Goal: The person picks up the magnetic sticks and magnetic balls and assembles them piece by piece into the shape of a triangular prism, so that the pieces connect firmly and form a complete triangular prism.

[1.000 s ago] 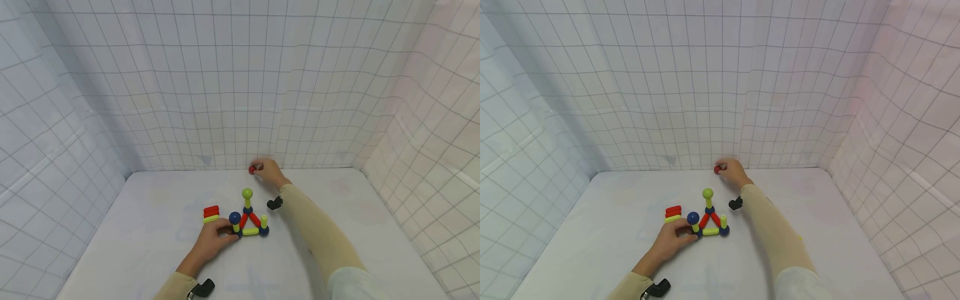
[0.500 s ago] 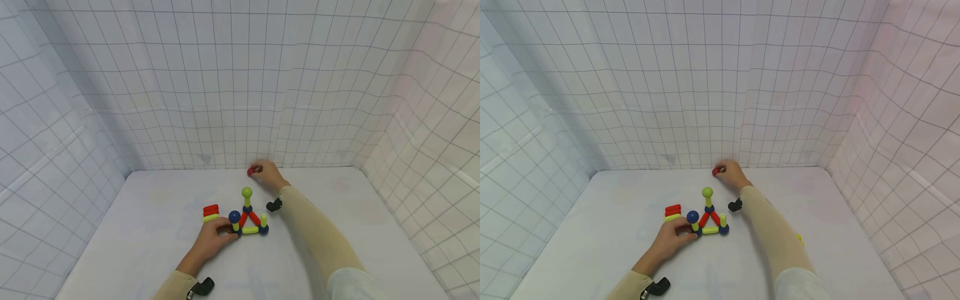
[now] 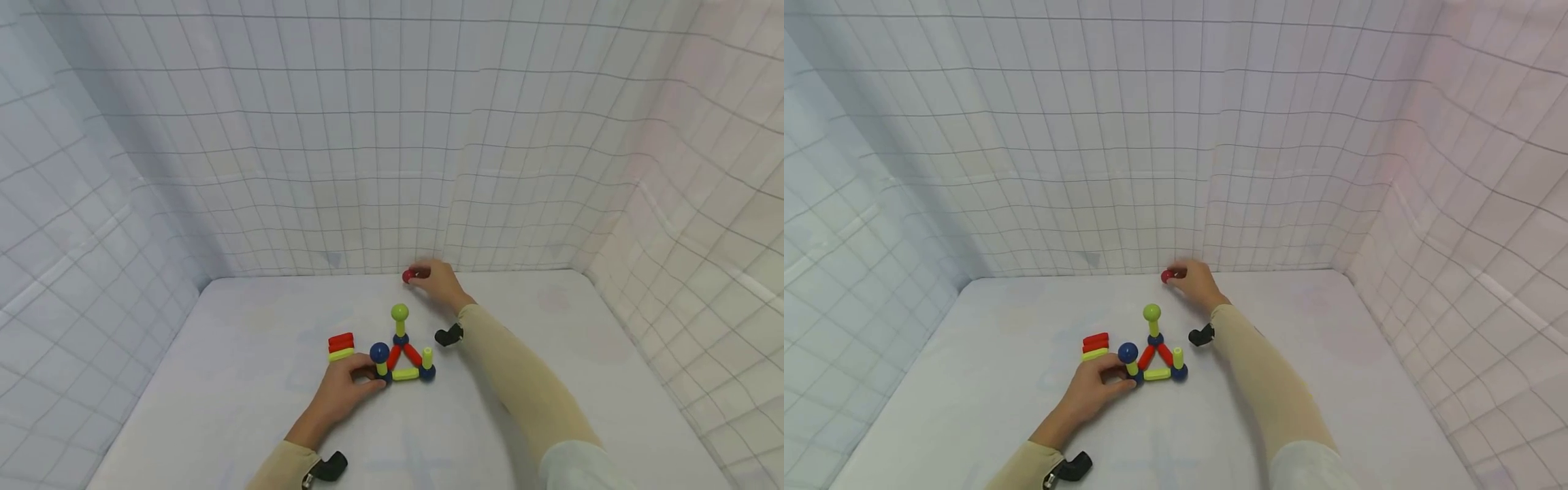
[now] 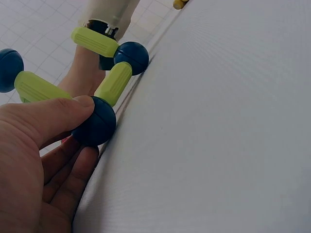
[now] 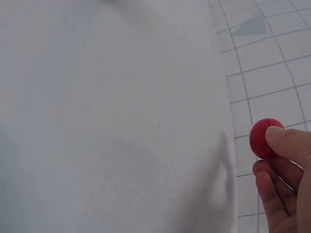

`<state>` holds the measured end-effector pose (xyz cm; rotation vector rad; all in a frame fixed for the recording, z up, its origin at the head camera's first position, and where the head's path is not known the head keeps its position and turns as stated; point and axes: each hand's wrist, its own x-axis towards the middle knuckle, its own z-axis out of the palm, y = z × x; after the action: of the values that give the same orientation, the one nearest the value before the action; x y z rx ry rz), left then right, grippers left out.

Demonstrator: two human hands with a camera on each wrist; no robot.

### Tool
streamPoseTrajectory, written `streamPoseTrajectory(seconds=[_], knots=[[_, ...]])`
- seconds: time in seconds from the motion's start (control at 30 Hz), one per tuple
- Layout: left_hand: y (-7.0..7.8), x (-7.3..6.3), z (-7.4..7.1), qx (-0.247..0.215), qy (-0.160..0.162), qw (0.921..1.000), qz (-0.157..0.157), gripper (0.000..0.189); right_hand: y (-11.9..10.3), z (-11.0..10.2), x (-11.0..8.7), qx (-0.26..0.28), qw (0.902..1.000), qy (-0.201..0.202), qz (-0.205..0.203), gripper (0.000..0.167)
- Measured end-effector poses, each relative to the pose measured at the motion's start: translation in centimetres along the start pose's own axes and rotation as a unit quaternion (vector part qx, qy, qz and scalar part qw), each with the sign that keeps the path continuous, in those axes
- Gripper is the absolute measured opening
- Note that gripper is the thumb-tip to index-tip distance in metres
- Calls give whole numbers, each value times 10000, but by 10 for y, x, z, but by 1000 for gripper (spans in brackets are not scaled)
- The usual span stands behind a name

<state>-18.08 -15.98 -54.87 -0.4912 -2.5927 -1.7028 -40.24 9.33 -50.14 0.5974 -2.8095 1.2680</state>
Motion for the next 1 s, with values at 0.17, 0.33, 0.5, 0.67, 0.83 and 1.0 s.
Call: streamPoseTrajectory(seconds=[0.17, 0.33, 0.5, 0.67, 0.83, 1.0], knots=[[1, -1, -1, -16, 37, 10000, -65, 27, -9, -8, -8, 82, 9996, 123, -234, 36], [-1, -1, 0, 75, 107, 9998, -170, 27, -19, -20, -18, 251, 9988, 140, -406, 35], [0, 0, 0, 71, 125, 9998, -153, 27, -24, -29, -27, 216, 9981, 193, -552, 35], [1, 1, 0, 128, 102, 9998, -93, 26, -28, -36, -37, 255, 9972, 339, -624, 34], [2, 2, 0, 141, 145, 9997, -127, 27, -35, -41, -47, 276, 9960, 440, -721, 36], [2, 1, 0, 133, 111, 9996, -221, 27, -38, -49, -61, 361, 9946, 588, -769, 34]])
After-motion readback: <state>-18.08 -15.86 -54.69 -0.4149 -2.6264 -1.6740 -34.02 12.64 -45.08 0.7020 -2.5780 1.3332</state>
